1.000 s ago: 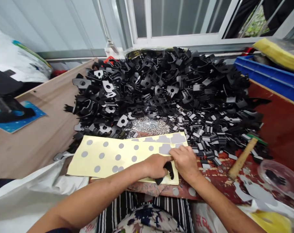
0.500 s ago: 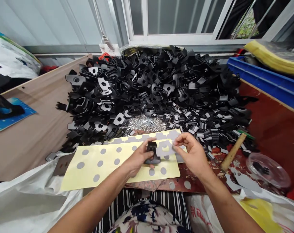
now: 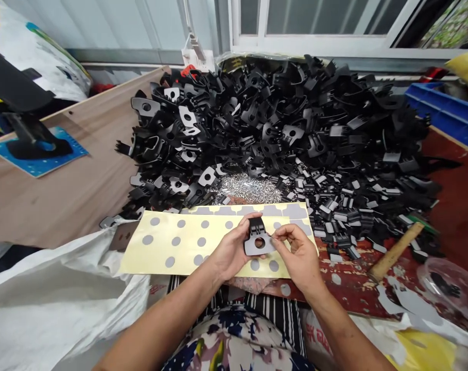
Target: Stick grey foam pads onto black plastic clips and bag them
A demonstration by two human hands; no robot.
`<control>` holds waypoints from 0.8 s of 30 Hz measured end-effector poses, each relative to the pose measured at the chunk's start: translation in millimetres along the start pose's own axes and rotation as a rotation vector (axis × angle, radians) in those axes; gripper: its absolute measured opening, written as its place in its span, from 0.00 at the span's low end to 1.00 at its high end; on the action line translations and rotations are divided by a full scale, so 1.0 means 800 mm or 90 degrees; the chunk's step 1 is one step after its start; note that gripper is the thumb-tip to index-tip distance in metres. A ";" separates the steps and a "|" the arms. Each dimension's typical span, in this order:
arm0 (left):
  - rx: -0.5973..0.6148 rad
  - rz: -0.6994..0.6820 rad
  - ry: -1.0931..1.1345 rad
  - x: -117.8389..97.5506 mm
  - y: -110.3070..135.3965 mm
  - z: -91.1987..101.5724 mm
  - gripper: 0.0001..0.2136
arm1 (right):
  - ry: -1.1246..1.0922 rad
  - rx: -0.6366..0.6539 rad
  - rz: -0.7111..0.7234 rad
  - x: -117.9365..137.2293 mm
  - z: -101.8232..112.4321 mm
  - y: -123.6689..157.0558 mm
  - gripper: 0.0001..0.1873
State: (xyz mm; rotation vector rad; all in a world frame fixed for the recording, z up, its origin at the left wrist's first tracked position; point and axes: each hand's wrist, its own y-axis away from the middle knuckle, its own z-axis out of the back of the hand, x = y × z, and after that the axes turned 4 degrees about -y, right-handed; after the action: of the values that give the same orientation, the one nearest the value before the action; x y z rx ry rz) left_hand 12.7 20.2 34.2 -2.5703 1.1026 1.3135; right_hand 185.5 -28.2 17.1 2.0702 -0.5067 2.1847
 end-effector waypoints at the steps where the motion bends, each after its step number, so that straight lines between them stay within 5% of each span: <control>1: -0.006 0.002 -0.010 0.000 0.000 0.001 0.25 | 0.004 0.002 -0.002 -0.001 -0.001 0.000 0.06; 14: 0.001 -0.004 -0.006 0.002 0.004 0.005 0.26 | 0.096 0.020 0.023 -0.008 -0.006 0.002 0.04; 18: -0.095 -0.085 -0.147 0.019 0.000 0.000 0.30 | 0.243 0.049 0.102 -0.003 -0.011 0.010 0.04; 24: -0.230 -0.226 -0.371 0.037 -0.004 0.007 0.21 | 0.392 0.017 0.295 -0.005 -0.030 0.022 0.20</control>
State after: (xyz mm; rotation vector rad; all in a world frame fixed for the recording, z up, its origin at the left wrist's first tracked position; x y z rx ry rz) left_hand 22.0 7.3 8.2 -2.1762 0.3177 2.0944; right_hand 157.7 -36.8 9.6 1.2447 -0.9406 2.9074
